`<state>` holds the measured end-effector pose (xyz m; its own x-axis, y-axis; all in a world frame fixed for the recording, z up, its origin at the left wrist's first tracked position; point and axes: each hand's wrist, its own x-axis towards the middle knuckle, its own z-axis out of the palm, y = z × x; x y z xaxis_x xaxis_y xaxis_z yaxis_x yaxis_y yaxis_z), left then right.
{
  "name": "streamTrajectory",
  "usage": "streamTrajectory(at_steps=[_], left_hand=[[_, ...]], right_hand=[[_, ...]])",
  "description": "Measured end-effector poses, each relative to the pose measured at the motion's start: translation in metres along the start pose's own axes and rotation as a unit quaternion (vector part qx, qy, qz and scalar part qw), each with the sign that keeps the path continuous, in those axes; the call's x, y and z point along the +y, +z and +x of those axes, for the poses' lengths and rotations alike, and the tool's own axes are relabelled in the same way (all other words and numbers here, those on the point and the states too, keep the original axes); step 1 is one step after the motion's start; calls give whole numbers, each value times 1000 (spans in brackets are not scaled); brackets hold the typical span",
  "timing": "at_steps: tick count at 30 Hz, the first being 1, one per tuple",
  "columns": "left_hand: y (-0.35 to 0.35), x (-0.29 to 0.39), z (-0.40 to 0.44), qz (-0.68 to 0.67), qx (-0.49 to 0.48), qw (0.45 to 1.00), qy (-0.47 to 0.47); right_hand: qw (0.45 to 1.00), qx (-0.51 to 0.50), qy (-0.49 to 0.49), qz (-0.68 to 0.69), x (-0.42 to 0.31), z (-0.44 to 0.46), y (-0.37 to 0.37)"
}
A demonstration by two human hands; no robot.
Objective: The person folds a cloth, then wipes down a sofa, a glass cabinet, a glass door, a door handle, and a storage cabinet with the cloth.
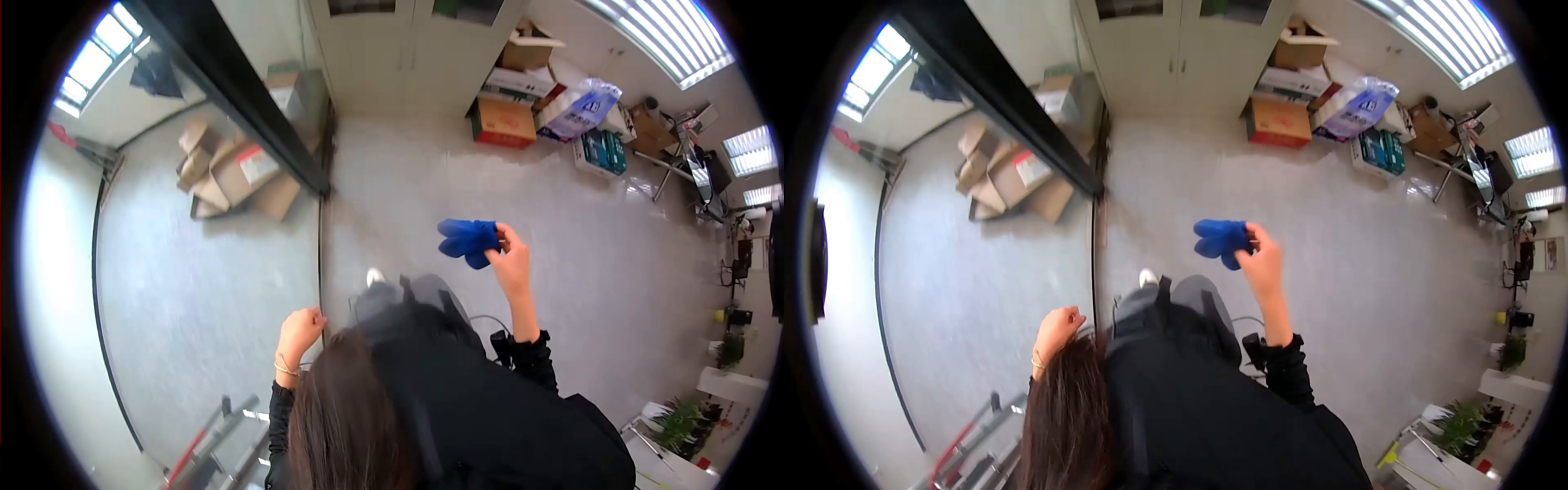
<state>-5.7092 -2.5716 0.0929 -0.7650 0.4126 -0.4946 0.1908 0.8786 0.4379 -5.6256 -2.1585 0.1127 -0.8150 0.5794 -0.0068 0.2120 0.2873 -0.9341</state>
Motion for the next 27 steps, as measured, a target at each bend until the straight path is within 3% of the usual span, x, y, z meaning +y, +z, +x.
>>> streamTrajectory(at_steps=[2, 4, 6, 8, 11, 12, 14, 15, 16, 19, 20, 22, 24, 27], left_hand=[[-34, 30, 56, -69, 78, 992, 67], [-76, 98, 107, -199, 125, 953, 194], [-103, 163, 155, -197, 126, 921, 313], [-121, 226, 191, -269, 47, 885, 377], [-144, 285, 236, -291, -3, 902, 319], [-140, 290, 264, -254, 65, 892, 367], [-157, 312, 291, -306, 20, 882, 358], [-157, 314, 311, -282, 39, 883, 373], [-175, 329, 326, -276, 37, 883, 377], [-201, 358, 358, -220, 16, 931, 290], [-205, 363, 375, -218, 20, 929, 298], [-210, 367, 408, -83, 104, 924, 357], [-218, 374, 436, -75, 99, 928, 351], [-233, 380, 481, -105, 67, 955, 269]], right_hand=[[1000, 3, 3, 14, -44, 28, 20], [996, -26, -77, -23, -75, 64, 37], [993, -30, -114, -3, -100, 101, 52], [988, -37, -150, 16, -111, 142, 58], [971, -105, -140, 164, -107, 206, 47], [967, -102, -159, 169, -105, 229, 36], [918, -185, -69, 343, -108, 267, 12], [902, -166, -55, 394, -110, 286, 5], [901, -161, -59, 398, -115, 310, -7], [903, -101, 47, 415, -112, 367, -40], [904, -99, 38, 414, -111, 385, -49], [921, -112, 62, 369, -106, 412, -57], [921, -96, 48, 374, -102, 437, -55], [902, -36, 56, 426, -101, 481, -50]])
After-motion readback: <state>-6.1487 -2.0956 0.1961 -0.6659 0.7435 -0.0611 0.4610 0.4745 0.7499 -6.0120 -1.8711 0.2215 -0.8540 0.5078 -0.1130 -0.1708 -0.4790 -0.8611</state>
